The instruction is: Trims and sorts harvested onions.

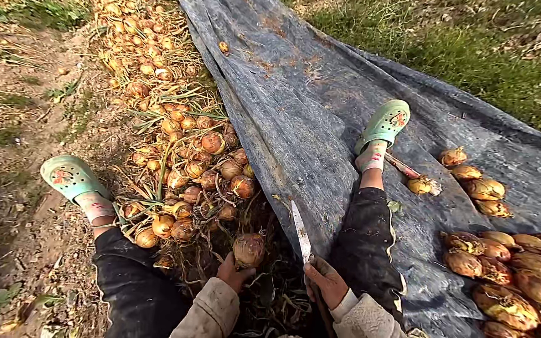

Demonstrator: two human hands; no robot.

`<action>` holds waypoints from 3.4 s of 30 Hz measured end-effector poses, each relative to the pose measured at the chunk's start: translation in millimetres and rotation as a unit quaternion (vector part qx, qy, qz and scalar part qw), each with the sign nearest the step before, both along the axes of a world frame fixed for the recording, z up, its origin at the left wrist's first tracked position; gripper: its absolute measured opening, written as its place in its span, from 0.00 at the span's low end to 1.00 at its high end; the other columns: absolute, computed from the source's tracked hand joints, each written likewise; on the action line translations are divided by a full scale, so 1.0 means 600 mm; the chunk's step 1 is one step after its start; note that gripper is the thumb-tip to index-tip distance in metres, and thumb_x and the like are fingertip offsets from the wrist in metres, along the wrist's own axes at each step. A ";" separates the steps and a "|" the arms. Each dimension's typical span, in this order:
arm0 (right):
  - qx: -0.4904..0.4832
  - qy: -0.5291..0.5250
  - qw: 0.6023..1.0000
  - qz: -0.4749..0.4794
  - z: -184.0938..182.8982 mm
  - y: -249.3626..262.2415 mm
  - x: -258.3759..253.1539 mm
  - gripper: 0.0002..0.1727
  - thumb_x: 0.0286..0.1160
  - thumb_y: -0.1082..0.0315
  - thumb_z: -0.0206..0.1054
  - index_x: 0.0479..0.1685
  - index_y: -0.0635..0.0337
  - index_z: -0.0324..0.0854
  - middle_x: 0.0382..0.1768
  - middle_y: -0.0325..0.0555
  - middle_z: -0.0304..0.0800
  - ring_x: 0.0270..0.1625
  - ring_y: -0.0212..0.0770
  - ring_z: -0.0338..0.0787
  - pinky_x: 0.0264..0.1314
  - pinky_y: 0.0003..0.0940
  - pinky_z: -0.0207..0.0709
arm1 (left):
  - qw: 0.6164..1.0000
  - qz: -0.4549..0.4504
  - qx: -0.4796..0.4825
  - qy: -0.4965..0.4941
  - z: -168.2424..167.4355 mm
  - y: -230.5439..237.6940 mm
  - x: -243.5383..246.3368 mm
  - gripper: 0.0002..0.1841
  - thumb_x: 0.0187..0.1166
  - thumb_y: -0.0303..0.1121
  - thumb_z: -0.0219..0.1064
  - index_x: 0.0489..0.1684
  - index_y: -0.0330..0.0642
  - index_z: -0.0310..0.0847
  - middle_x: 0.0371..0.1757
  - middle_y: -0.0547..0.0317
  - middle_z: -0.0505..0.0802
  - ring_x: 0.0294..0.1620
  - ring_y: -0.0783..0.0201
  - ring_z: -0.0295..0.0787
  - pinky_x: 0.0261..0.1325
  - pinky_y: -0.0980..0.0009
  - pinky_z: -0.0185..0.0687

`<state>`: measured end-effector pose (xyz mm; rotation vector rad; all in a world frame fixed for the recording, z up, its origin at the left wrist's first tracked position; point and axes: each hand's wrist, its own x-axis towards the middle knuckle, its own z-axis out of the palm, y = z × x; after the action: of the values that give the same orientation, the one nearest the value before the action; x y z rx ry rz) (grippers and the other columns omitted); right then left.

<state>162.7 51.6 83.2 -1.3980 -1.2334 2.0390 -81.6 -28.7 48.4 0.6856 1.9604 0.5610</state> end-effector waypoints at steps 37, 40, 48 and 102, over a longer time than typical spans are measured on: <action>-0.184 0.228 0.956 -0.031 -0.032 -0.019 -0.010 0.41 0.45 0.24 0.79 0.41 0.52 0.78 0.21 0.35 0.84 0.17 0.31 0.81 0.17 0.26 0.78 | 0.800 -0.246 0.402 0.371 0.118 0.027 0.129 0.12 0.77 0.26 0.64 0.48 0.30 0.90 0.37 0.45 0.97 0.39 0.47 0.98 0.42 0.54 0.95; -0.212 0.086 0.970 -0.078 -0.031 -0.025 -0.029 0.28 0.90 0.41 0.44 0.37 0.54 0.75 0.16 0.37 0.76 0.15 0.33 0.75 0.17 0.30 0.70 | 0.883 -0.384 0.147 0.227 0.137 0.018 0.163 0.14 0.82 0.24 0.60 0.60 0.27 0.85 0.53 0.33 0.94 0.57 0.37 0.94 0.57 0.44 0.89; 0.118 0.064 0.958 -0.255 0.034 0.017 0.013 0.19 0.89 0.64 0.48 0.25 0.52 0.73 0.07 0.30 0.75 0.05 0.25 0.71 0.06 0.21 0.66 | 0.818 -0.417 0.338 0.208 0.160 0.121 0.198 0.10 0.81 0.22 0.60 0.49 0.28 0.86 0.46 0.33 0.94 0.51 0.36 0.95 0.51 0.45 0.91; -0.038 0.025 0.994 0.103 0.028 -0.032 -0.010 0.15 0.85 0.54 0.54 0.41 0.55 0.78 0.14 0.29 0.72 0.12 0.26 0.71 0.17 0.23 0.70 | 0.958 -0.183 0.173 -0.135 0.100 -0.031 0.067 0.57 0.46 0.46 0.90 0.83 0.31 0.66 0.67 0.45 0.90 0.68 0.62 0.89 0.76 0.64 0.80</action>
<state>156.7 32.1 99.7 -1.2898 -1.3398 2.2660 -41.3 -47.3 108.6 1.1014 1.4470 0.7299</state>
